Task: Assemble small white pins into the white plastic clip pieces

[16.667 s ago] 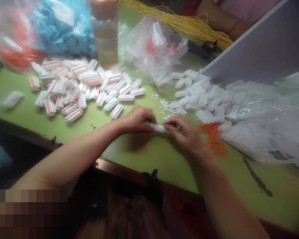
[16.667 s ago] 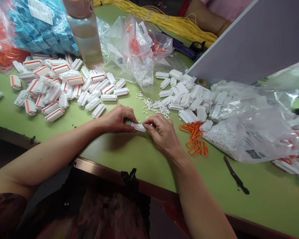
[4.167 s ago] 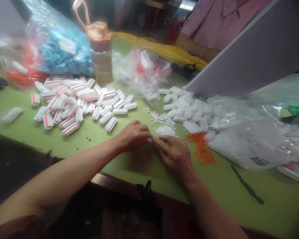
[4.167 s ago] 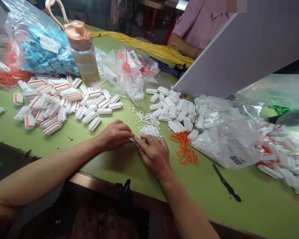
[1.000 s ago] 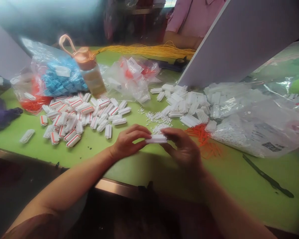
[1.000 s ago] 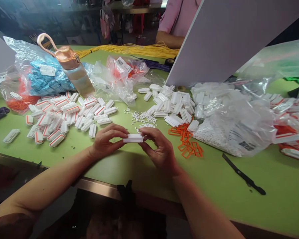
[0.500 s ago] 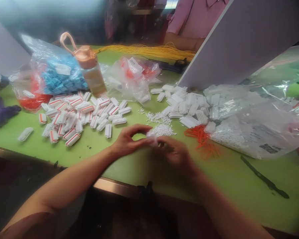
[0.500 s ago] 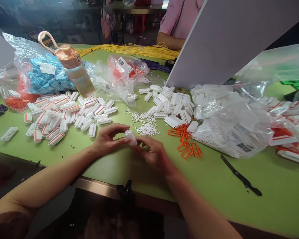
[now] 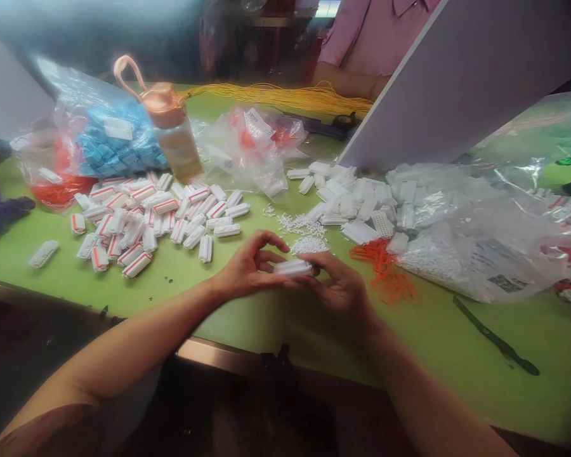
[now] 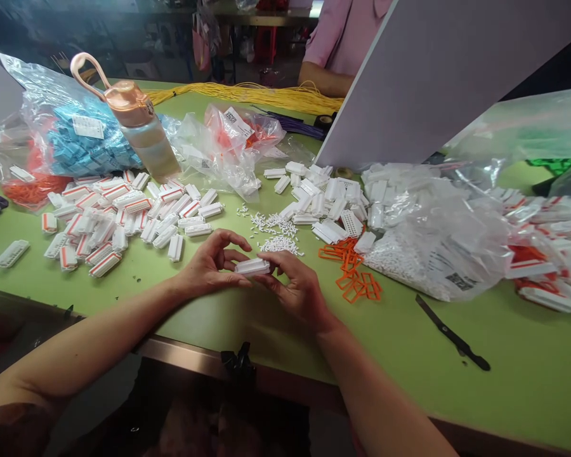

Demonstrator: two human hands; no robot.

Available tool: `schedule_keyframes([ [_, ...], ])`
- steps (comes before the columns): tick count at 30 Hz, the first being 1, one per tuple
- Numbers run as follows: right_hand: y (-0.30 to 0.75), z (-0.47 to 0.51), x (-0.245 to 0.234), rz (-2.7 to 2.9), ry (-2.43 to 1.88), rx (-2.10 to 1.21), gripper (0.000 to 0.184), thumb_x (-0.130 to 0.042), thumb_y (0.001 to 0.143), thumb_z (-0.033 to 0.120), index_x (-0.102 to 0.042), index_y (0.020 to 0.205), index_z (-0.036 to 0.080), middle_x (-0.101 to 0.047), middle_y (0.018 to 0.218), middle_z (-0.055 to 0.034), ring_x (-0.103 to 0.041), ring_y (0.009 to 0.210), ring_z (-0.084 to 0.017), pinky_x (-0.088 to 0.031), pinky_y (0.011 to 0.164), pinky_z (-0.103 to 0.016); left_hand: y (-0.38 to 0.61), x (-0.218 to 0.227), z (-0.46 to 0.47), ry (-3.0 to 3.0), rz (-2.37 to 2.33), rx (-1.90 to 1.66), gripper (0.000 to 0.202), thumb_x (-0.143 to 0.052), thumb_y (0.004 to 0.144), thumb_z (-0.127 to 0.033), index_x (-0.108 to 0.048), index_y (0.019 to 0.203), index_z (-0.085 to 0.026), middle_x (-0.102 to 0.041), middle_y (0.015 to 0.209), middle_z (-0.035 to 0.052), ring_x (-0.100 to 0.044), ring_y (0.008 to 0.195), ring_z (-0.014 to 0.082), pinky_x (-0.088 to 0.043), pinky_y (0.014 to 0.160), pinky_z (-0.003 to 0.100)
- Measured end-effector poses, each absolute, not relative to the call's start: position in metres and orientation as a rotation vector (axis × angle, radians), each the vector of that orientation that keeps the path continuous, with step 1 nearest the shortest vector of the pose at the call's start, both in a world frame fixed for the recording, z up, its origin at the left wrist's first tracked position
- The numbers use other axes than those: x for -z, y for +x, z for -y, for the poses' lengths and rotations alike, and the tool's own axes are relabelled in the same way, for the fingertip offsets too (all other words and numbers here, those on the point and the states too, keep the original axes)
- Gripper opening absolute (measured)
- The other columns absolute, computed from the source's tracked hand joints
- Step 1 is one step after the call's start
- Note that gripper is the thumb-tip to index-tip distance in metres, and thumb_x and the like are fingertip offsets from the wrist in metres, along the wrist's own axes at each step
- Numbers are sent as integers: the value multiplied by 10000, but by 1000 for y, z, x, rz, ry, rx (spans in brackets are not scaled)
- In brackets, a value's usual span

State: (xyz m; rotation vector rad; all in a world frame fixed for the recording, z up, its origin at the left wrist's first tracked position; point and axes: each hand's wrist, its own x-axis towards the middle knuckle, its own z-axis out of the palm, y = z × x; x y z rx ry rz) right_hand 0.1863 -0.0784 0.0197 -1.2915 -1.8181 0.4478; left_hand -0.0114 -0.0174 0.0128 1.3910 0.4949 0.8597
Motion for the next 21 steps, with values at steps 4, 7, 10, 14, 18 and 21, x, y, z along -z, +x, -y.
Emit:
schedule_keyframes([
  [4,187,76,-21,1793,-1334,-409,235,-612,865,438,-651,987,241,-687,849,-18,-618,687,-137,-501,634,-265,-12,-18,17,1764,-473,-954,379,-769,708,-227,-551,1015,-187,-551,1138,85,-622,951,132,-584,720,219],
  [7,194,75,-23,1851,-1342,-430,260,-545,899,462,-659,960,236,-699,848,-27,-643,748,-159,-503,682,-289,-13,-18,14,2004,-506,-1033,183,-688,796,-237,-622,948,-158,-641,1001,84,-631,913,127,-550,661,192],
  [10,213,69,-27,1712,-1489,-364,303,-443,940,436,-663,931,229,-704,877,-45,-649,814,-180,-497,729,-318,-14,-15,10,2080,-568,-1060,192,-690,806,-275,-661,942,-142,-695,885,67,-636,759,99,-527,640,205],
  [14,244,60,-30,1605,-1833,-245,227,-537,847,407,-661,805,221,-691,801,-44,-617,733,-189,-466,674,-324,-17,-13,5,2207,-625,-951,231,-677,826,-353,-691,952,-160,-725,860,59,-651,761,117,-526,723,257],
  [18,254,56,-24,1754,-2015,-353,205,-541,803,374,-680,806,223,-702,824,-50,-613,733,-197,-442,647,-327,-18,-9,-2,2340,-618,-840,237,-661,838,-393,-710,906,-172,-723,870,61,-652,806,146,-508,764,298],
  [21,252,56,-20,1759,-2097,-344,220,-517,815,356,-684,835,214,-708,876,-65,-620,786,-209,-440,674,-338,-19,-4,-6,2356,-612,-788,261,-668,828,-410,-721,906,-167,-705,853,64,-641,798,150,-497,755,298],
])
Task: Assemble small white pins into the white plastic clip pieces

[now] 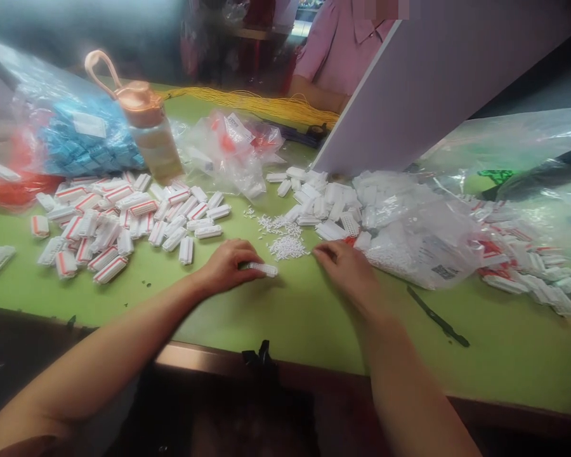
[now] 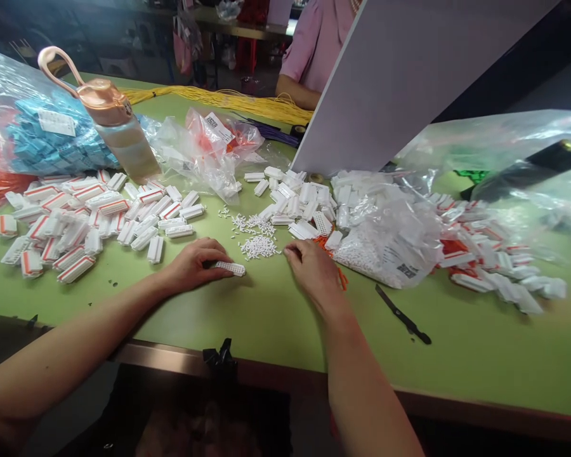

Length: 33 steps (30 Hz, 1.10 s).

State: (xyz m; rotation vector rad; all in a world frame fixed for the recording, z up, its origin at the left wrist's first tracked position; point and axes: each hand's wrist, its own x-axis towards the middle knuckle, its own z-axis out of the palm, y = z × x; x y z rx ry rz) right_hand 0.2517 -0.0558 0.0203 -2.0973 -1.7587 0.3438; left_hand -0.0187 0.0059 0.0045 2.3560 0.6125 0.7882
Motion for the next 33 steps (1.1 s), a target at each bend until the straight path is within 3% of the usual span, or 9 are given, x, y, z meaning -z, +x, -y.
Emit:
schedule_keyframes([
  [15,247,57,-20,1793,-2082,-272,170,-518,830,350,-617,780,222,-665,831,-61,-592,761,-215,-404,643,-343,-18,-3,-5,2334,-631,-822,278,-680,812,-425,-739,868,-159,-694,788,66,-620,723,138,-477,698,281],
  [24,207,69,-30,1970,-1484,-196,133,-514,915,317,-578,842,226,-641,827,-32,-583,787,-173,-410,693,-323,-16,-4,1,2183,-731,-967,223,-714,778,-343,-743,879,-146,-661,810,55,-595,654,81,-480,600,202],
  [33,189,73,-23,2093,-1505,-125,153,-488,940,304,-582,845,227,-668,843,-22,-593,811,-162,-351,727,-318,-14,-7,4,2184,-681,-917,160,-689,776,-279,-746,836,-142,-638,761,41,-560,613,69,-472,582,191],
])
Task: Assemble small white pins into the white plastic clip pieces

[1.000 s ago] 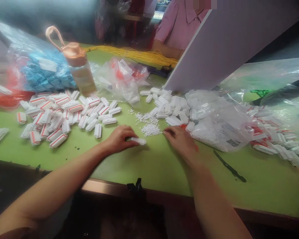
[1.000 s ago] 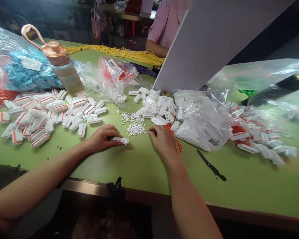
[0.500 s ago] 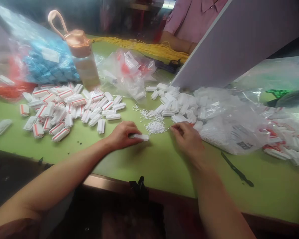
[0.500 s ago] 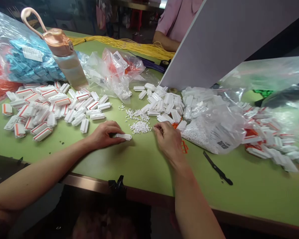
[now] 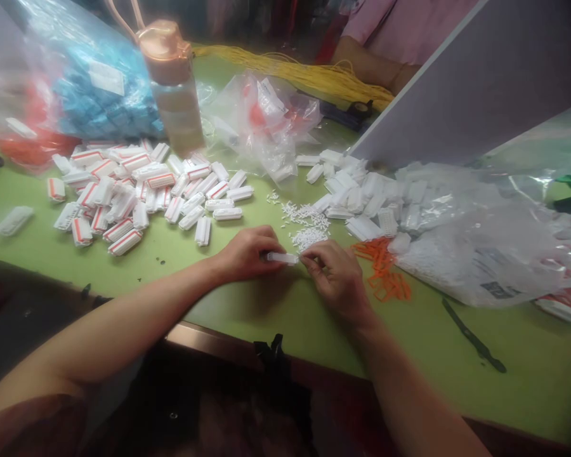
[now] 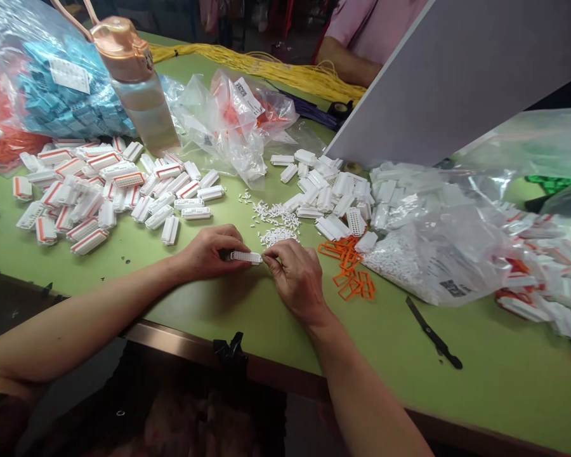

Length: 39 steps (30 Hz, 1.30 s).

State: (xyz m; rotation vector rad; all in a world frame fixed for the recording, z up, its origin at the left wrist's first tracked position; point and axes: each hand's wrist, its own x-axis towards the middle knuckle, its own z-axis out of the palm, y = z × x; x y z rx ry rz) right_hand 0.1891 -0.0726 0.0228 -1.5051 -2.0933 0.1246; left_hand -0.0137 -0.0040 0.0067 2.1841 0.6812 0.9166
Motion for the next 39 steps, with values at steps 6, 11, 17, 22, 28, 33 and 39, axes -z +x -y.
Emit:
schedule_keyframes([
  [6,185,74,-24,2141,-1607,-95,204,-455,953,323,-605,849,231,-684,863,-26,-594,823,-170,-326,718,-326,-13,-7,4,2169,-700,-854,143,-694,771,-277,-744,822,-154,-635,756,37,-573,629,79,-476,588,197],
  [11,179,78,-27,2206,-1614,148,211,-447,964,288,-621,863,223,-698,864,-30,-592,837,-174,-295,735,-341,-12,-6,4,2154,-716,-853,144,-698,764,-280,-747,811,-153,-636,756,37,-566,621,76,-477,591,197],
  [17,177,82,-30,2251,-1590,208,248,-427,975,275,-669,933,240,-717,902,-27,-595,832,-166,-284,720,-342,-11,-5,5,2135,-700,-907,152,-702,758,-277,-747,789,-135,-633,734,34,-554,589,65,-473,576,190],
  [22,178,85,-32,2334,-1590,192,251,-457,962,304,-696,1020,255,-731,914,-24,-590,827,-169,-296,698,-346,-12,-9,5,2106,-732,-909,167,-699,759,-280,-748,793,-124,-639,729,41,-571,605,75,-477,579,197],
  [28,194,80,-33,2104,-1617,-217,298,-453,945,395,-709,1040,276,-721,970,-42,-627,895,-199,-413,752,-356,-14,-12,4,2089,-752,-859,181,-715,750,-293,-751,814,-128,-640,742,44,-566,602,75,-470,570,205],
  [33,224,70,-36,1651,-1940,-315,285,-503,879,435,-708,905,238,-712,952,-63,-634,876,-223,-471,771,-364,-15,-13,3,2116,-738,-818,195,-710,762,-319,-749,822,-137,-652,763,52,-582,631,87,-480,594,222],
  [39,227,66,-31,1681,-2153,-362,247,-546,820,419,-693,823,220,-709,885,-65,-622,788,-227,-433,680,-359,-15,-12,3,2128,-720,-819,209,-706,769,-317,-747,842,-125,-657,782,63,-595,647,93,-486,602,226],
])
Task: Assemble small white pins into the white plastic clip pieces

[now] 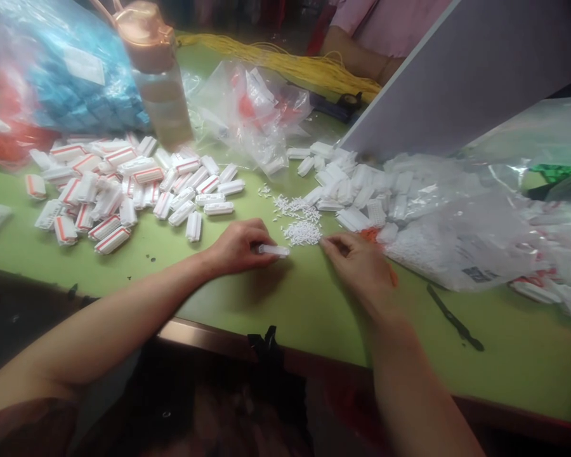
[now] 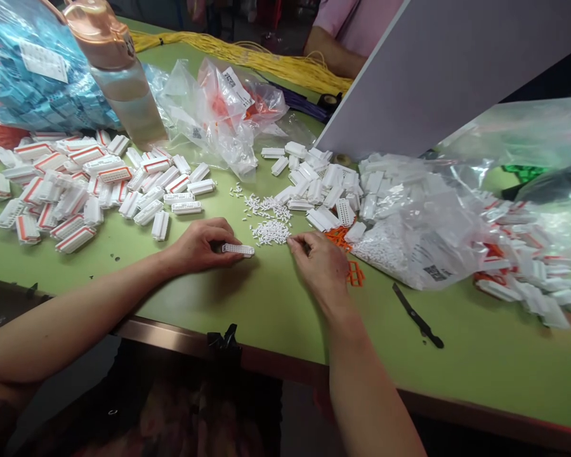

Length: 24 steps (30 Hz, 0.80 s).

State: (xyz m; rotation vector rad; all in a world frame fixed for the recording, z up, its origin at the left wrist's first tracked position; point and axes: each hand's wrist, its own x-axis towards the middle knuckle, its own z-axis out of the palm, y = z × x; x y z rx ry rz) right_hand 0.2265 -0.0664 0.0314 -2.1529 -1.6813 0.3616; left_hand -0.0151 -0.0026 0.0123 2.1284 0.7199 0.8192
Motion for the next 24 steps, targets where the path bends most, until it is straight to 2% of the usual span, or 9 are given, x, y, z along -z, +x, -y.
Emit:
schedule_keyframes([
  [9,223,67,-23,1744,-2075,-322,216,-545,828,397,-691,838,238,-703,923,-54,-612,799,-220,-423,682,-365,-14,-13,3,2118,-738,-793,197,-712,760,-315,-748,838,-138,-662,782,60,-598,662,100,-497,617,229],
  [14,220,70,-30,1675,-2025,-395,194,-568,823,393,-667,809,227,-679,832,-54,-587,735,-204,-435,655,-352,-15,-12,2,2118,-741,-787,224,-714,760,-339,-750,843,-134,-662,794,67,-602,667,105,-495,620,236],
  [20,194,76,-34,1762,-1689,-479,219,-534,870,417,-633,809,232,-655,845,-48,-579,758,-183,-453,693,-328,-14,-13,2,2121,-737,-784,214,-717,760,-333,-752,842,-139,-658,780,57,-591,646,94,-474,592,218],
  [24,182,77,-31,1863,-1634,-480,214,-512,898,394,-624,819,230,-663,867,-49,-593,797,-182,-430,702,-320,-13,-12,2,2117,-724,-784,197,-723,757,-321,-754,845,-148,-646,755,43,-572,620,81,-465,573,203],
])
